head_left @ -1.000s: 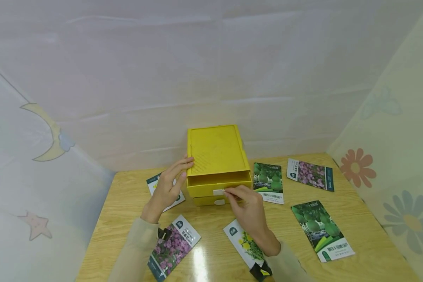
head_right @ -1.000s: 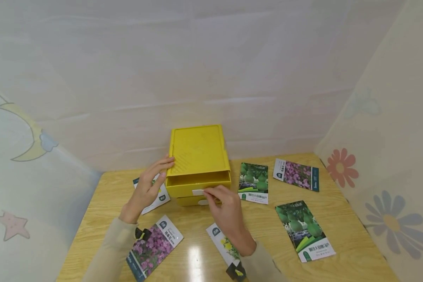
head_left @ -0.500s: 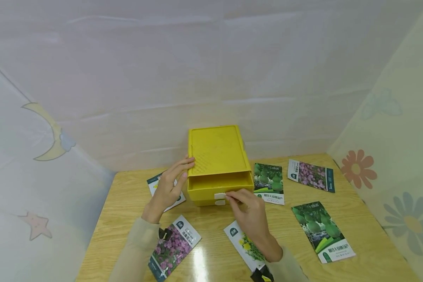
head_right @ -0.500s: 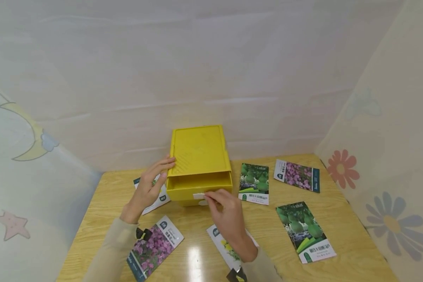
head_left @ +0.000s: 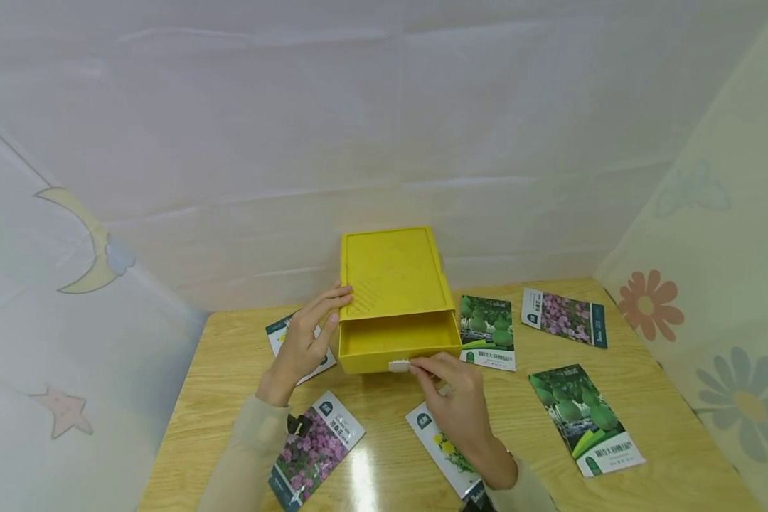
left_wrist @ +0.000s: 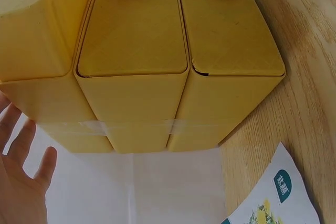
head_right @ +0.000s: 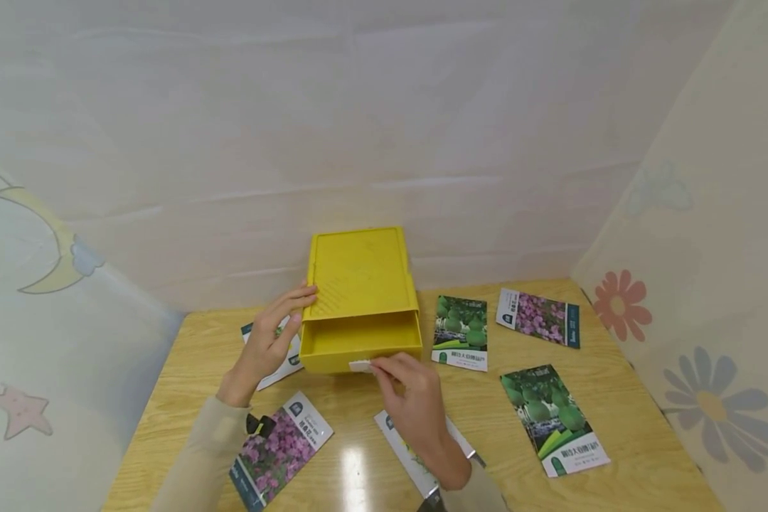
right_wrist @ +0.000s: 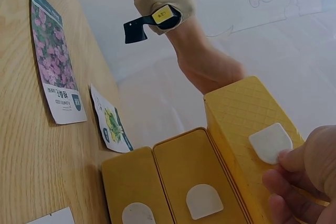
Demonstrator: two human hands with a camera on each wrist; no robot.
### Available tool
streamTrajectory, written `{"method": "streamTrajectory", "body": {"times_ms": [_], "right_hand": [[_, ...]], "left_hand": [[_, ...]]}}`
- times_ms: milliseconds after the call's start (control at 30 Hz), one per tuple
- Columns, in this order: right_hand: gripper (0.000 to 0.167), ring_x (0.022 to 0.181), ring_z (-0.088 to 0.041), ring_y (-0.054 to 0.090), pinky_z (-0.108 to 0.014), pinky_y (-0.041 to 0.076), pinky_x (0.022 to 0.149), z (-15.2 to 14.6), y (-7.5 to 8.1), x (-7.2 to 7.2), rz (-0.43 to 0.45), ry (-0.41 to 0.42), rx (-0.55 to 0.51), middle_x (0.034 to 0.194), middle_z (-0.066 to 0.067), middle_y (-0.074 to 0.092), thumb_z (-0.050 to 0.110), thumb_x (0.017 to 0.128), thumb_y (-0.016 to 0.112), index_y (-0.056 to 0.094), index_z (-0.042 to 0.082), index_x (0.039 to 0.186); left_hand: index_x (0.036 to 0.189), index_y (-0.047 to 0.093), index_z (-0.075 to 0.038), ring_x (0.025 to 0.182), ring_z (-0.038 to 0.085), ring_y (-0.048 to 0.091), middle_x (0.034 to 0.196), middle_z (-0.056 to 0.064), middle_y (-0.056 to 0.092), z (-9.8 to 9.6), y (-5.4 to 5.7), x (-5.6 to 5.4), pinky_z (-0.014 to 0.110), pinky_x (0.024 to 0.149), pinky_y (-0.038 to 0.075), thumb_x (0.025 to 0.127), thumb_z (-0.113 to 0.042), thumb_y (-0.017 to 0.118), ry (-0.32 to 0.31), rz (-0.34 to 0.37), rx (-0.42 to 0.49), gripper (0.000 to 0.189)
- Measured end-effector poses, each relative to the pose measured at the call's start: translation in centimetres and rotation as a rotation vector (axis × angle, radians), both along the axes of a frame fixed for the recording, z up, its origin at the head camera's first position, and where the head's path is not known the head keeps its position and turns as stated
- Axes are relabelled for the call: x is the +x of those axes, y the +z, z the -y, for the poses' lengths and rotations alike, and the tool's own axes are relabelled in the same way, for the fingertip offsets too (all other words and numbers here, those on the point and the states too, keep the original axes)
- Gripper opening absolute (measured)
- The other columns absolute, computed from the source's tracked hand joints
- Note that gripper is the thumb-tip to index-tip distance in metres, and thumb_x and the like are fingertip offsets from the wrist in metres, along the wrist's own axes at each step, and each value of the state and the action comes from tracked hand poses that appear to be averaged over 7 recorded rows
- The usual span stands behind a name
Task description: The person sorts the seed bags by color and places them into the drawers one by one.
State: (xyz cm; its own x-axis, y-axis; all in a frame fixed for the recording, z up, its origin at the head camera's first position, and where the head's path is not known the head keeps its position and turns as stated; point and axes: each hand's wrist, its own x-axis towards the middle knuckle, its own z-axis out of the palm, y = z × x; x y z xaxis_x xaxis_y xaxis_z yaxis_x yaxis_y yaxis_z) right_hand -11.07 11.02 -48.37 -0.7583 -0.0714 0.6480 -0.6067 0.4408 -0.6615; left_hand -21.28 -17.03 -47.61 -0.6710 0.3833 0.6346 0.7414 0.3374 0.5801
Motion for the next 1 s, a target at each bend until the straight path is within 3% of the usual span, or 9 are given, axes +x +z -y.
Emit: {"method": "streamTrajectory", "body": {"times_ms": [567, 800, 1000], "right_hand": [[0.016, 0.067, -0.005, 0.063, -0.012, 0.052, 0.059, -0.2, -0.1, 1.8, 0.021, 0.016, -0.007, 0.088, -0.002, 0.077, -0.005, 0.089, 0.083, 0.084, 0.006, 0.1], [0.018, 0.067, -0.004, 0.06, -0.016, 0.05, 0.057, -0.3, -0.1, 2.7, 0.024, -0.001, -0.001, 0.087, 0.001, 0.076, -0.004, 0.088, 0.084, 0.084, 0.009, 0.099], [0.021, 0.068, -0.005, 0.06, -0.012, 0.049, 0.06, -0.3, -0.1, 3.3, 0.03, 0.007, -0.028, 0.088, 0.0, 0.076, -0.007, 0.087, 0.084, 0.084, 0.01, 0.101]], "left_hand": [[0.142, 0.065, -0.004, 0.153, 0.039, 0.045, 0.152, 0.016, 0.061, 0.0, -0.2, 0.1, 0.036, 0.128, 0.035, 0.105, 0.009, 0.053, -0.011, -0.001, 0.019, 0.041], [0.142, 0.065, -0.004, 0.153, 0.038, 0.045, 0.152, 0.015, 0.061, 0.0, -0.1, 0.0, 0.036, 0.128, 0.036, 0.106, 0.006, 0.053, -0.013, -0.012, 0.017, 0.039], [0.143, 0.064, -0.005, 0.154, 0.037, 0.045, 0.154, 0.014, 0.06, 0.0, 0.0, 0.0, 0.037, 0.129, 0.035, 0.107, 0.004, 0.053, -0.02, -0.011, 0.014, 0.039]]}}
